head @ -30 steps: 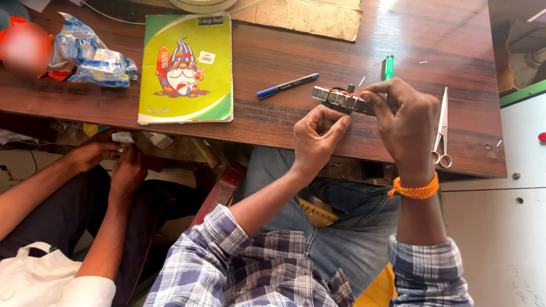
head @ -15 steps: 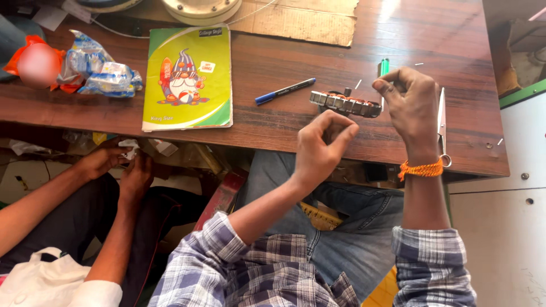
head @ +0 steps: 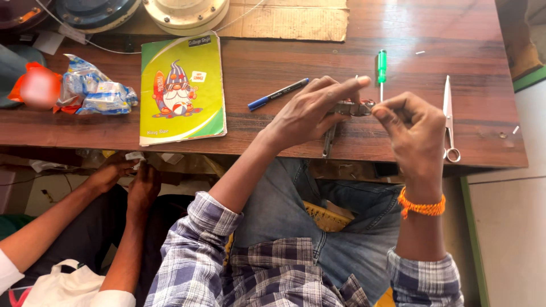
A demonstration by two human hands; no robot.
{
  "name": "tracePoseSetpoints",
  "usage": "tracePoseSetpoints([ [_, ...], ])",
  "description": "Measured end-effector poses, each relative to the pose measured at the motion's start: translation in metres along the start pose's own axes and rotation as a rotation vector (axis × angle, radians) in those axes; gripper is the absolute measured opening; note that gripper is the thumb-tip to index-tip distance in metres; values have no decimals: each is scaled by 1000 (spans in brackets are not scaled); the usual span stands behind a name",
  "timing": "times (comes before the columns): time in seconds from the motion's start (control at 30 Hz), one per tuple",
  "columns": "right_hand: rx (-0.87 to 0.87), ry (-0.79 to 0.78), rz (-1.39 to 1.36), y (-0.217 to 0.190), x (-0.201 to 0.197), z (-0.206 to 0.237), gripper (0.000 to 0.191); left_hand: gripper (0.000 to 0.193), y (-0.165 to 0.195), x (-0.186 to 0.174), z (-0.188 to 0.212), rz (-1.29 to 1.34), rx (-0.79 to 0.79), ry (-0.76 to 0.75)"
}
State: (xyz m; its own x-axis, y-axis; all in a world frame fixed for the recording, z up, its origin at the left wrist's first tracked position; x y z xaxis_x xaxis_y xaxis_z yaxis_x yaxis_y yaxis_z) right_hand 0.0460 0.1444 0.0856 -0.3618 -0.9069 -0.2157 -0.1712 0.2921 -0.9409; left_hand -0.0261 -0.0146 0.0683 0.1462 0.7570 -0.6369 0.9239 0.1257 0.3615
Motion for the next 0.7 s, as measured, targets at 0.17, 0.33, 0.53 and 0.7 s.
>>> tracePoseSetpoints([
  [0.17, 15, -22, 70, 5, 20, 18, 4, 87, -4, 1, -1, -21, 23, 8],
  [0.33, -102, 4, 43, 17, 32, 29, 4, 84, -8, 3, -2, -20, 48, -19],
  [0.53, -128, 24, 0, 36, 47, 38, 8, 67, -2, 0, -8, -73, 177, -30],
  [0.7, -98, 5, 68, 30, 34, 48, 6, 41, 27, -18, 9, -433, 354, 215],
])
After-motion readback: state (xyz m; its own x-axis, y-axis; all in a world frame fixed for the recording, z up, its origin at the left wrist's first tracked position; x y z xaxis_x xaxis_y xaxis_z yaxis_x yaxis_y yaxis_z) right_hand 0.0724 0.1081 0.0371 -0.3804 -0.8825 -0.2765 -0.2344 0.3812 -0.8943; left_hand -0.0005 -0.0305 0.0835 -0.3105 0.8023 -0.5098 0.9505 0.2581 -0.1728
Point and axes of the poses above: each hand's wrist, its own z-axis away from the middle knuckle, its own x-axis out of the palm, y = z × x, the point moved 9 cm from there along -z, towards the middle knuckle, and after that the axes turned 12 degrees about -z, right-handed, at the moved point
